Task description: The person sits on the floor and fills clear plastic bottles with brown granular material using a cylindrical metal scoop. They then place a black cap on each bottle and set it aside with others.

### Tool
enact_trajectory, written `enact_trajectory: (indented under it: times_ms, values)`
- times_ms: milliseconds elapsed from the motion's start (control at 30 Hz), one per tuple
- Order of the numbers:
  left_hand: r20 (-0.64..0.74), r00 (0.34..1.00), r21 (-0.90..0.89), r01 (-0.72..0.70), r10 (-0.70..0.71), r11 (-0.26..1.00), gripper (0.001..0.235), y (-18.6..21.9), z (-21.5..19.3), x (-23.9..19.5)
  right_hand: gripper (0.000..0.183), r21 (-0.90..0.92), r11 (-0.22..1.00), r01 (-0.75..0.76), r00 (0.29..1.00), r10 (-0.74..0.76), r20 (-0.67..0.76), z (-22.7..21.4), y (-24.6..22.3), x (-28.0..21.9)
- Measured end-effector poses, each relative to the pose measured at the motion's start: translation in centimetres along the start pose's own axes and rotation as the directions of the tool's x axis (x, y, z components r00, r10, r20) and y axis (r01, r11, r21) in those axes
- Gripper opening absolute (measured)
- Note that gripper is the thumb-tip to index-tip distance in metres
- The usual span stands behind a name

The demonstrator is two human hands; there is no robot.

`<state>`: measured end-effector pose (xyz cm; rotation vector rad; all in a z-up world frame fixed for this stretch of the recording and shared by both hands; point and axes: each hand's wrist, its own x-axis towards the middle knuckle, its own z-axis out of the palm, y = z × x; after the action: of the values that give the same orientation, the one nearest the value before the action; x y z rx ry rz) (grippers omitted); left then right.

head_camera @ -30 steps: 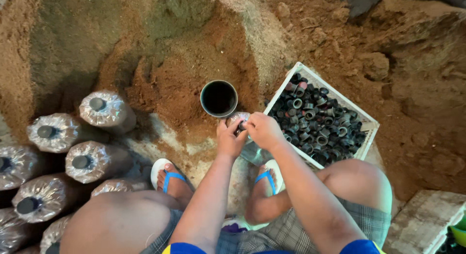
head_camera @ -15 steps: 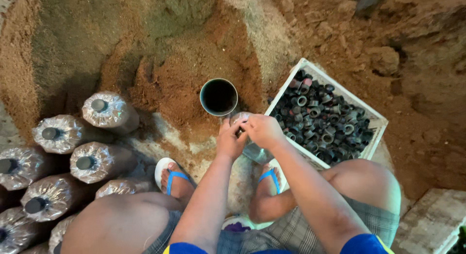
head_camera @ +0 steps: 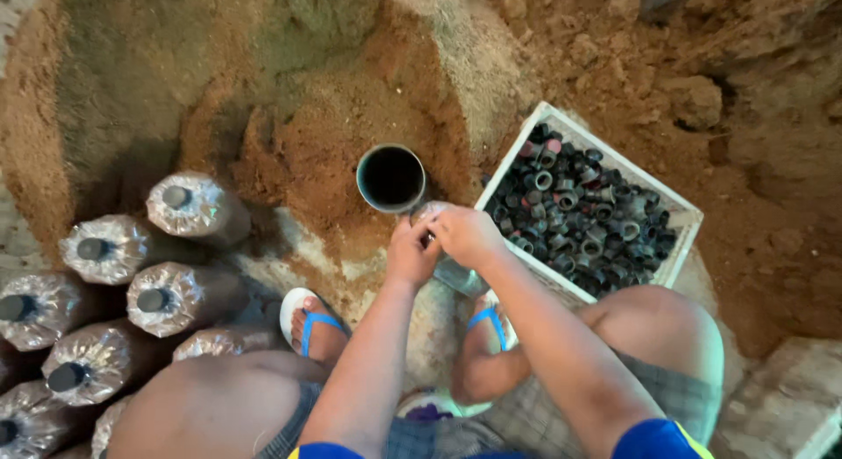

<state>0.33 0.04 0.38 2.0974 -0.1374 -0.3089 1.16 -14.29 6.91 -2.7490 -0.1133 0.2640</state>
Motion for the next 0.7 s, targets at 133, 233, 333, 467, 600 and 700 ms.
enact_trajectory:
  times_ms: [133, 233, 333, 467, 600, 700]
  values:
    - [0.031, 1.0, 0.065, 0.003, -0.005, 0.998, 0.04, 2.4, -1.9, -0.7, 0.031, -0.006, 1.0, 0.029, 0.995, -0.03, -0.096, -1.5, -0.5, -0.5]
    - [0.117, 0.987, 0.116, 0.096, -0.11, 0.989, 0.041, 2.2, -1.3, -0.6, 0.034, 0.096, 0.99, -0.101, 0.994, 0.097, 0.042, 0.0, 3.1, -0.7]
    - [0.057, 0.998, 0.035, 0.024, -0.026, 0.999, 0.049, 0.4, -0.1, 1.1, 0.049, 0.437, 0.866, -0.244, 0.96, 0.279, -0.016, 1.1, 5.1, -0.6]
    - [0.069, 0.995, -0.008, 0.068, -0.067, 0.998, 0.048, -1.0, 1.0, 1.9, 0.038, 0.951, 0.236, -0.2, 0.935, 0.337, 0.113, 2.0, 4.6, -1.4]
    - [0.067, 0.993, -0.002, 0.093, -0.093, 0.996, 0.05, -0.8, 0.7, 1.5, 0.02, 0.96, 0.118, -0.253, 0.887, 0.425, 0.181, 3.3, 4.2, -1.4]
    - [0.082, 0.992, -0.005, 0.101, -0.1, 0.995, 0.051, -0.1, 0.4, 1.4, 0.018, 0.968, -0.044, -0.248, 0.865, 0.439, 0.242, 4.5, 4.8, -0.8]
